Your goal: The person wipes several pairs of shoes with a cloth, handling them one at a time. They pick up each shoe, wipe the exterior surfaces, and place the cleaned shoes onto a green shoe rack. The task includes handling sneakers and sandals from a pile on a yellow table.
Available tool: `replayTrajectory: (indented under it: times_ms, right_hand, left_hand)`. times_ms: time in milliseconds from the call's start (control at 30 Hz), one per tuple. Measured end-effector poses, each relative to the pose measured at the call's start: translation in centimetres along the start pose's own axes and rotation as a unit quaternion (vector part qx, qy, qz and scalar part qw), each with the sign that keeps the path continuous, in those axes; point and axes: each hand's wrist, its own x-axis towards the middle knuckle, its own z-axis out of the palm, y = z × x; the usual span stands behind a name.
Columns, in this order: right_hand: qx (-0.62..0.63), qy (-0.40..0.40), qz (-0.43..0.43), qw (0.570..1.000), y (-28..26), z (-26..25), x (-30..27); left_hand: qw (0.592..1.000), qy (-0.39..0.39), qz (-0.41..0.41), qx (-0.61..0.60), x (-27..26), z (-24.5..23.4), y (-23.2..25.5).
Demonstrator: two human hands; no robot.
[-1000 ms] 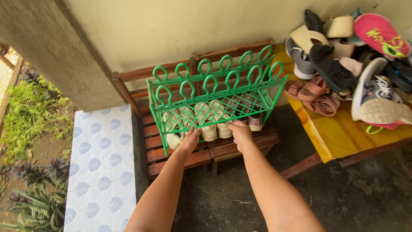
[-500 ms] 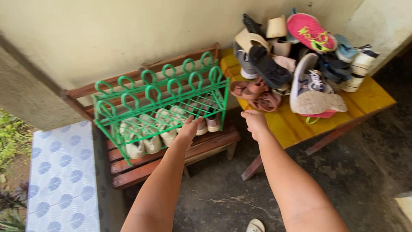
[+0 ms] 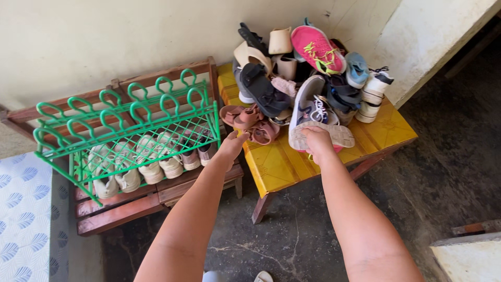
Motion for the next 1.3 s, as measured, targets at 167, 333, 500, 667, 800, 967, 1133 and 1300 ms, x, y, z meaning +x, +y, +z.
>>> replayTrajectory:
  times_ms: [167, 333, 500, 667, 800, 967, 1133, 1300]
  right_hand:
    - [0.016, 0.001, 0.021, 1.0, -0.1, -3.3, 2.5]
    - [-0.021, 0.001, 0.024, 0.999, -1.6, -5.5, 5.8]
    - [-0.064, -0.019, 0.01, 0.998, -5.0, -6.8, 11.4]
    - [-0.086, -0.051, 0.0, 0.995, -9.5, -7.3, 16.9]
    - [-0.103, -0.064, 0.002, 0.993, -12.3, -7.3, 20.0]
    - [-0.11, -0.091, 0.013, 0.99, -13.3, -7.2, 22.8]
    - [-0.118, -0.113, 0.02, 0.986, -13.5, -6.2, 25.3]
    - [-0.193, -0.214, 0.039, 0.957, -15.1, -5.4, 27.3]
  left_hand:
    - [0.997, 0.0, 0.06, 0.04, 3.8, 3.5, 1.8]
    - [0.992, -0.039, 0.065, 0.103, 9.5, 6.1, 3.7]
    - [0.691, 0.009, 0.473, 0.547, 18.2, 8.4, 5.1]
    - [0.87, -0.003, 0.266, 0.414, 23.8, 12.6, 8.1]
    - [0.891, -0.012, 0.15, 0.429, 25.7, 14.6, 11.6]
    - [0.873, -0.026, 0.127, 0.47, 27.6, 15.9, 12.1]
    - [0.854, 0.025, 0.228, 0.468, 30.7, 15.8, 10.1]
    - [0.926, 0.041, 0.196, 0.32, 31.1, 16.8, 12.5]
